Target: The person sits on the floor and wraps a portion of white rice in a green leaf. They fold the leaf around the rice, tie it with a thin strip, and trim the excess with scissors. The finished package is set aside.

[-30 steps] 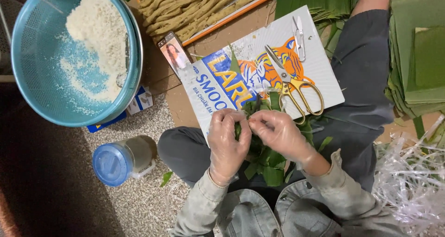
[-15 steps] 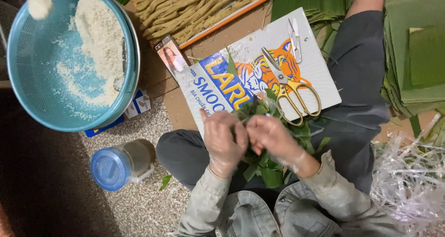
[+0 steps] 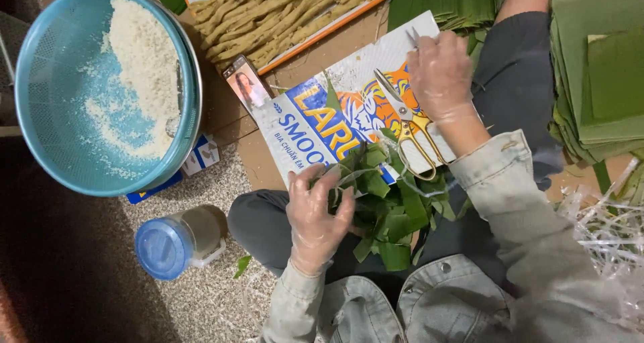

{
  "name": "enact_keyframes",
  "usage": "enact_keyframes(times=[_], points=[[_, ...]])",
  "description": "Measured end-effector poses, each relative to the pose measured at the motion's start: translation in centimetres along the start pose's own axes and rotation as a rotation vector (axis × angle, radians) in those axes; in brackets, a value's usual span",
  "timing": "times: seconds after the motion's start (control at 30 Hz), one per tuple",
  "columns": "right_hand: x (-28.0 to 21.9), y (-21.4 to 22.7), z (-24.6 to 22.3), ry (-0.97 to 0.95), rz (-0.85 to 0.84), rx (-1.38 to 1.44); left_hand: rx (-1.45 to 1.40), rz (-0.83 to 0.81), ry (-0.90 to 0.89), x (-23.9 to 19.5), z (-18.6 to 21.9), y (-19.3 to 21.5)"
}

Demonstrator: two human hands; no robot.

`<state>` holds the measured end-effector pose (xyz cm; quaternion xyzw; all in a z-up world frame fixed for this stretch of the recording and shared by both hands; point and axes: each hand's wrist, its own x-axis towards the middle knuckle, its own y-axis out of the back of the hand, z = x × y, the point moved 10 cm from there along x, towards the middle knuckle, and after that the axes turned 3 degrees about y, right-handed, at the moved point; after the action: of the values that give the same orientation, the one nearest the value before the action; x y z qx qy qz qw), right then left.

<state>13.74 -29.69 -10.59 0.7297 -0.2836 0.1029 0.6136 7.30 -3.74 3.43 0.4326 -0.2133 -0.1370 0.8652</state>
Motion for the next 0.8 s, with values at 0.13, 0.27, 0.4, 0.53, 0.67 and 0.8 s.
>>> enact_keyframes(times=[0.13,0.27,0.4,0.53,0.67,0.8], points=[[-1.8,3.1,-1.6,-0.002,-0.065,0.298,-0.028,0.05,-0.082,-0.6,-0.9,-0.5],[-10.7,7.4,-8.0,-0.181,-0.443,0.954,-0.032,-0.006,0.019,0.3,0.1,-0.2],[-12.5,9.1,-11.7,-0.127,-0.575,0.765,-0.012,0.112,-0.19,-1.1,-1.1,-0.7],[-12.0,8.2,-12.4,-0.097,-0.491,0.582,0.028,0.111,-0.184,-1.3,-0.7,-1.0],[-11.5,7.8,-12.8,-0.087,-0.452,0.512,0.054,0.118,-0.097,-1.4,-1.4,-1.3],[-11.2,9.1,-13.1,-0.072,-0.396,0.496,0.031,0.126,-0.085,-1.4,-1.6,-1.1]])
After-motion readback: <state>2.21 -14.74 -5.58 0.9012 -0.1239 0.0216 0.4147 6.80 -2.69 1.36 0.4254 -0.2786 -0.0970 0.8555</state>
